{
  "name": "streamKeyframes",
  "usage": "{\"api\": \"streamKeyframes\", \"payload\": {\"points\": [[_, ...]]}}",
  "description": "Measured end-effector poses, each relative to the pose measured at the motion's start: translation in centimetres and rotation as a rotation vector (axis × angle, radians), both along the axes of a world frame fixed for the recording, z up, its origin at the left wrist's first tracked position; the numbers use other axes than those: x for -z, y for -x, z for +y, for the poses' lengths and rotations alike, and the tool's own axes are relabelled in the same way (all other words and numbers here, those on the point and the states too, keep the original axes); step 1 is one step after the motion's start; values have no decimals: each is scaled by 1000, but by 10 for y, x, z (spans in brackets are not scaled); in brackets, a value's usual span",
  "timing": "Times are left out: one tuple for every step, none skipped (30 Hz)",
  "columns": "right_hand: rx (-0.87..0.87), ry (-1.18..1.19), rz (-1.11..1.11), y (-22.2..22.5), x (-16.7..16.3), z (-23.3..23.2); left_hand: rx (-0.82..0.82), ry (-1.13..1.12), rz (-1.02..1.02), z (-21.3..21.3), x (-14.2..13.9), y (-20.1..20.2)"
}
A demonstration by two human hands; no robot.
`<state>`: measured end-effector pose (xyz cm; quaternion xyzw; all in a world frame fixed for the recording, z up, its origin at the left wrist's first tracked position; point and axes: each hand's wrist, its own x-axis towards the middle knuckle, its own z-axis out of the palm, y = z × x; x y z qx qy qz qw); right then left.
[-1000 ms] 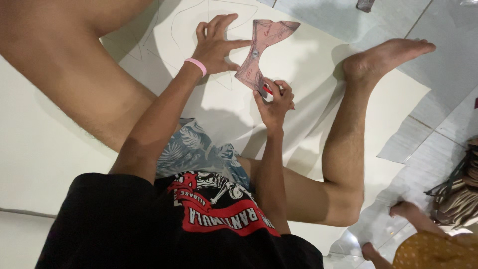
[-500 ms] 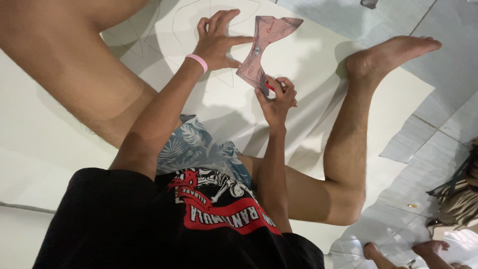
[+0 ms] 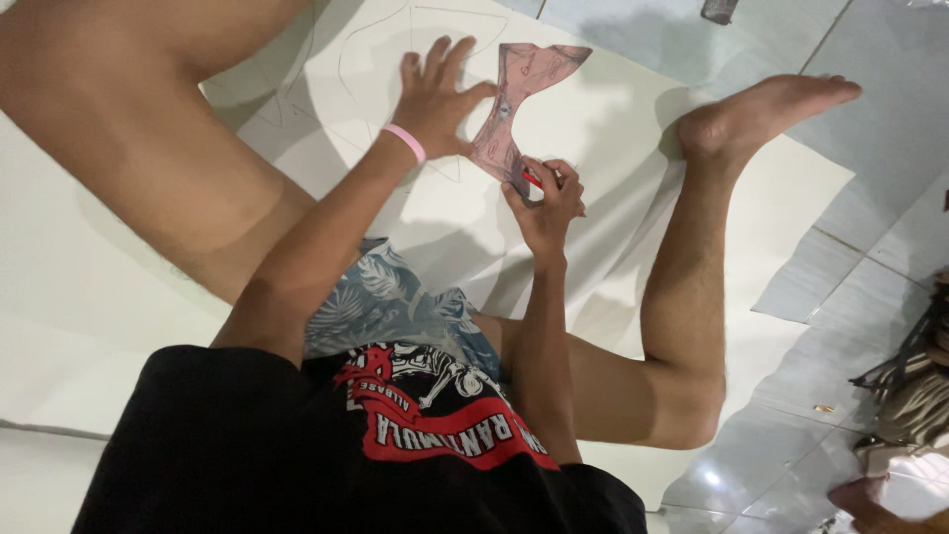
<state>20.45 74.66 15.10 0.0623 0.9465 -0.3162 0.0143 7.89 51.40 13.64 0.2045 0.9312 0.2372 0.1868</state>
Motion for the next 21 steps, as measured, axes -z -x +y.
{"api": "streamKeyframes", "payload": {"points": [[-26, 59, -16, 2, 1, 4, 4, 2, 116, 11, 5, -1], [-53, 118, -32, 5, 1, 10, 5, 4, 230, 27, 9, -4], [-84, 178, -49, 9, 2, 18, 2, 9, 345, 41, 11, -9], [52, 333, -97, 15, 2, 25, -60, -38, 317, 60, 12, -12], [190, 488, -146, 23, 3, 32, -120, -85, 289, 82, 11, -14], [332, 638, -198, 31, 2, 40, -22, 154, 353, 101, 8, -18], [312, 416, -7, 42, 0, 49, 74, 394, 413, 116, 4, -22], [283, 190, 182, 51, -3, 54, 153, 596, 387, 130, -1, -25], [341, 346, 196, 59, -6, 55, 233, 795, 354, 145, -8, -30], [306, 305, 217, 67, -12, 56, 316, 992, 312, 155, -14, -34], [161, 260, 190, 74, -20, 55, 332, 1063, 331, 160, -17, -35], [14, 233, 157, 79, -28, 50, 349, 1135, 349, 164, -19, -37], [-167, 216, 104, 84, -37, 43, 369, 1209, 366, 168, -20, -40], [-361, 191, 48, 91, -45, 33, 292, 1271, 396, 171, -18, -42], [-536, 150, 5, 95, -52, 22, 217, 1331, 426, 173, -14, -43], [-680, 114, -14, 100, -60, 11, 142, 1390, 458, 176, -10, -44], [-769, 78, -25, 106, -66, 0, 181, 1456, 470, 179, -7, -47], [-828, 50, -21, 112, -72, -9, 191, 1483, 485, 182, -2, -46], [-881, 29, -30, 114, -77, -18, 212, 1499, 487, 183, 1, -47], [-934, 8, -27, 116, -81, -25, 228, 1510, 487, 184, 4, -47], [-966, -9, -12, 118, -83, -31, 238, 1505, 481, 185, 4, -47]]}}
